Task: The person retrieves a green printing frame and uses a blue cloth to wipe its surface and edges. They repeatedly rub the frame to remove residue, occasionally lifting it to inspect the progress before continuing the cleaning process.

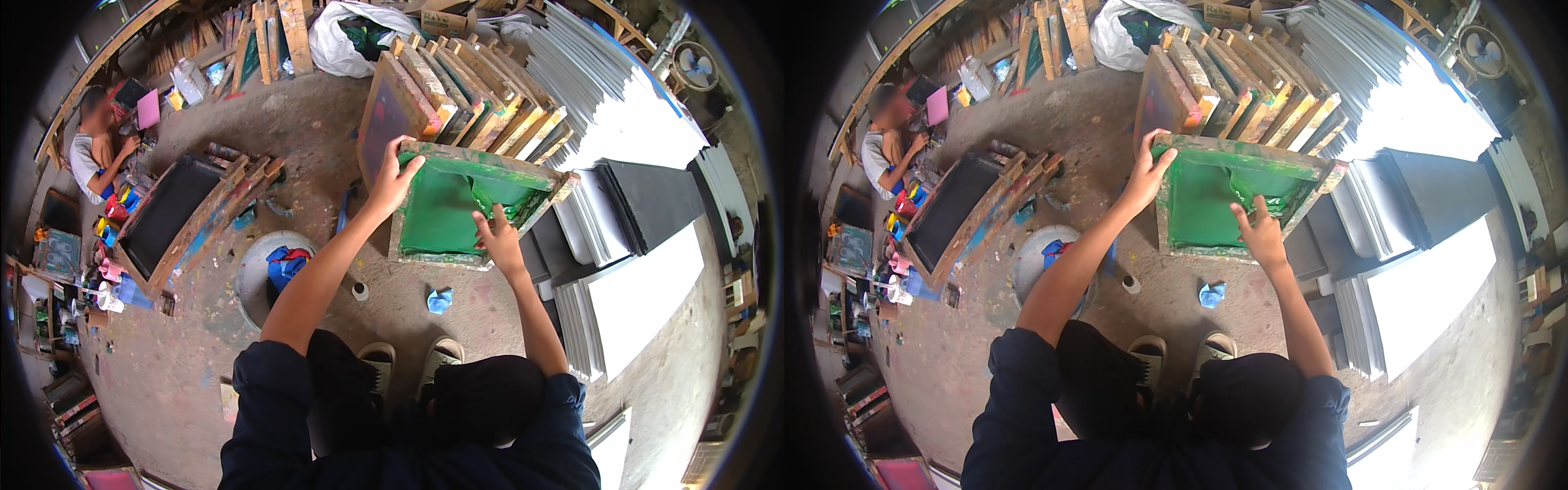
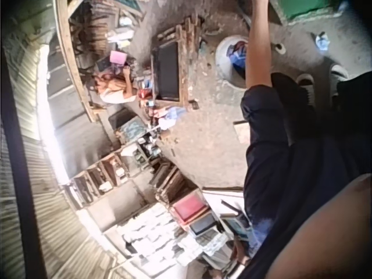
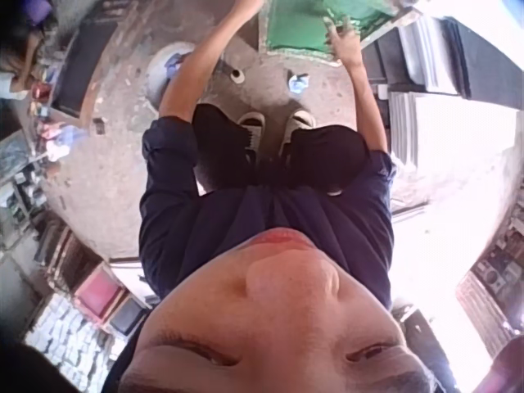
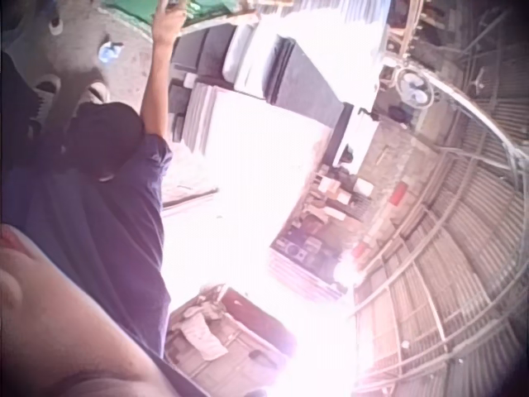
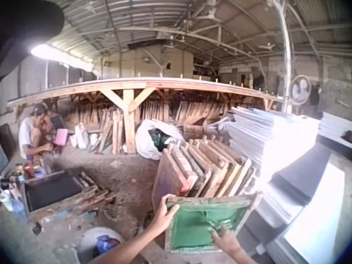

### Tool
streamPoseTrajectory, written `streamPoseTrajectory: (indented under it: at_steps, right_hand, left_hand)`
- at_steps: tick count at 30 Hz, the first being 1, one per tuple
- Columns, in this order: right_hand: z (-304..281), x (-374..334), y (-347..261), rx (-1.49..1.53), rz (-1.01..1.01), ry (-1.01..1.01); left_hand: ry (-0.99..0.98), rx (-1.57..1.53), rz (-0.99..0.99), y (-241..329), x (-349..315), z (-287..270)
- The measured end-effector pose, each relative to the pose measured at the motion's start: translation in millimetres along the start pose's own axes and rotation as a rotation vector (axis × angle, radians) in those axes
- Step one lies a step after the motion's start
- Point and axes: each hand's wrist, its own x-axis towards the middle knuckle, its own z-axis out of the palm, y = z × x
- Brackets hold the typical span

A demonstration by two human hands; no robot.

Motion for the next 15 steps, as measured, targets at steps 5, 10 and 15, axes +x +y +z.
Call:
streamPoseTrajectory:
  at_steps: [5,10,15]
  right_hand:
    - [-24,-7,45,0.116,0.129,0.178]
    - [-13,4,5,-0.503,-0.220,0.227]
    - [11,54,-30,-0.744,-0.452,0.289]
  left_hand:
    - [0.057,0.058,0.023,-3,2,-3]
    - [0.032,-0.006,-0.019,-6,-1,-12]
    - [-0.010,-0.014,-0.005,-3,-2,-6]
